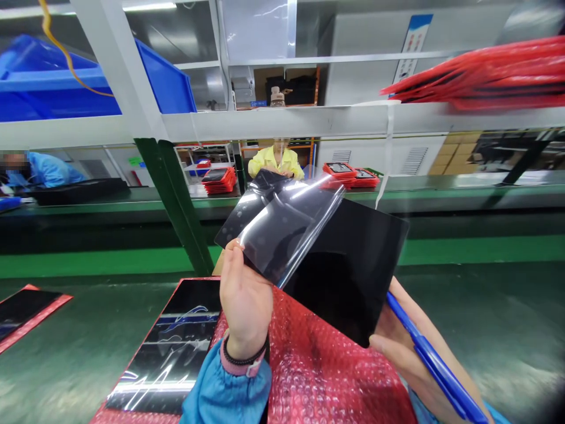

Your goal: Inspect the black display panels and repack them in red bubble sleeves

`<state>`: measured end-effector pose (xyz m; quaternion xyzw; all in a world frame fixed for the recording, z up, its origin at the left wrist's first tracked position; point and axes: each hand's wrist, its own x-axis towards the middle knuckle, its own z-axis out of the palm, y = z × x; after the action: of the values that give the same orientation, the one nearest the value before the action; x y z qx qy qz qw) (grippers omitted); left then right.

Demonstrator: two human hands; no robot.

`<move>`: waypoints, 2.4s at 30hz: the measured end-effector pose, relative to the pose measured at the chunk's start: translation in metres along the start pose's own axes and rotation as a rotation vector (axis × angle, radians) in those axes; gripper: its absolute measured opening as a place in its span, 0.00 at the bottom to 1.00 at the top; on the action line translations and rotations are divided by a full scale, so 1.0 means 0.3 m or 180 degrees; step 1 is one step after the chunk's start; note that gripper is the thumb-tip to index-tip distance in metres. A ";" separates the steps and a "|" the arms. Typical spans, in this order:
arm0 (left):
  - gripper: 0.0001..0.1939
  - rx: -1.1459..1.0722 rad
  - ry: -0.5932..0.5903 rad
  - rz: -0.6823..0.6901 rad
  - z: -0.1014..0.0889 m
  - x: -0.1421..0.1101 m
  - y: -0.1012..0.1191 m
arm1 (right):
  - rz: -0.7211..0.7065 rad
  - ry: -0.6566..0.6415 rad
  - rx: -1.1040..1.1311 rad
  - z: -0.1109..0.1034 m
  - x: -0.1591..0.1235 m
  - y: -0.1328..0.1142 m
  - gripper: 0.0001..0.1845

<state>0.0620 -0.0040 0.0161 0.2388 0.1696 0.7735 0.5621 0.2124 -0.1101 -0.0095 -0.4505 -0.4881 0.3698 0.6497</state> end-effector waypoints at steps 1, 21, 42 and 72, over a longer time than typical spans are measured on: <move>0.06 -0.0028 -0.0106 -0.0091 0.003 0.004 0.007 | 0.0068 -0.0145 0.0217 -0.005 0.008 -0.001 0.35; 0.03 0.0719 -0.0055 0.0469 -0.062 0.143 0.021 | 0.0402 0.1114 0.0901 -0.022 -0.033 0.033 0.14; 0.09 0.0581 -0.1460 -0.0035 -0.046 0.025 0.008 | -0.0108 0.0737 -0.1251 -0.073 -0.012 0.019 0.19; 0.13 0.1525 -0.1748 0.1546 -0.082 -0.087 0.032 | -0.2057 0.0135 -0.2000 -0.099 -0.088 0.040 0.44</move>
<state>0.0473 -0.0316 -0.0038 0.5922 0.1274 0.7298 0.3170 0.2341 -0.1373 -0.0324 -0.4579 -0.6788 -0.0275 0.5734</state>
